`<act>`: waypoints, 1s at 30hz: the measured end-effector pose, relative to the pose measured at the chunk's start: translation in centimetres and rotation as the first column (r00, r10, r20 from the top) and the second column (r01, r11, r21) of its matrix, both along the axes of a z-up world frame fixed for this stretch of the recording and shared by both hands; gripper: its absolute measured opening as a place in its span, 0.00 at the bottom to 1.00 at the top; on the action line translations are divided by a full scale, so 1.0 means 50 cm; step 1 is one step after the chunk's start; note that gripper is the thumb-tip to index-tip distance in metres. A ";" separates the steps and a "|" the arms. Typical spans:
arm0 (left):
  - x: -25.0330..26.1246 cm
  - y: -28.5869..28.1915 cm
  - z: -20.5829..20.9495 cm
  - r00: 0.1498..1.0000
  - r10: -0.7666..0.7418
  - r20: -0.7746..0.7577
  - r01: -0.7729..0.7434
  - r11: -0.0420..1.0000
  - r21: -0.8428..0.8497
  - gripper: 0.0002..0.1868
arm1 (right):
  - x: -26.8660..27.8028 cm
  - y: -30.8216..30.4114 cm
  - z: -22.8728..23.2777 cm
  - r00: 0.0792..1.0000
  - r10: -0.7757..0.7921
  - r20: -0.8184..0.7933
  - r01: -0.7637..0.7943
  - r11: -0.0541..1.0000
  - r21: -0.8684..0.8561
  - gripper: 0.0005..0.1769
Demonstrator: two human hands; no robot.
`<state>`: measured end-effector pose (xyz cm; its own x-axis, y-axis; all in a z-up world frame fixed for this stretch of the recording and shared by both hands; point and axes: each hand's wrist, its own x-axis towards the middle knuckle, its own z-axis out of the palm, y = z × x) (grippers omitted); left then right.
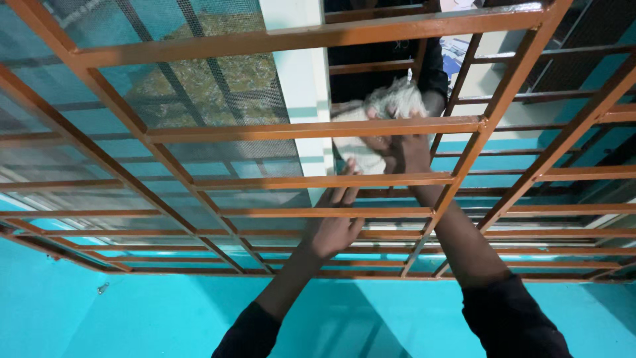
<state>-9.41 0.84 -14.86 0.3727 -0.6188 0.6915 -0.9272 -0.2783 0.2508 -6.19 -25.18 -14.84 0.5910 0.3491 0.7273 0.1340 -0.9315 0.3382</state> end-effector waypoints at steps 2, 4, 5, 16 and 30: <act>0.003 -0.017 0.001 1.000 0.022 0.020 -0.021 0.999 -0.033 0.44 | 0.016 -0.001 0.010 0.989 -0.113 0.099 0.120 0.990 -0.067 0.33; 0.012 -0.036 -0.008 0.996 0.081 0.029 -0.078 0.993 -0.093 0.42 | 0.029 -0.014 0.005 0.984 -0.116 0.136 0.124 0.991 -0.049 0.35; 0.016 -0.045 -0.018 0.996 0.089 0.023 -0.086 0.988 -0.126 0.39 | 0.037 -0.014 -0.013 0.987 -0.074 0.143 0.080 0.996 -0.037 0.35; 0.131 -0.110 -0.178 0.946 0.081 -0.314 0.035 0.938 0.346 0.11 | 0.018 -0.066 -0.412 0.958 0.070 -0.277 -0.134 0.966 -0.222 0.34; 0.023 -0.115 0.030 0.816 0.412 0.405 -0.489 0.866 0.105 0.20 | -0.033 0.013 -0.067 0.994 0.106 -0.016 -0.106 0.994 0.042 0.25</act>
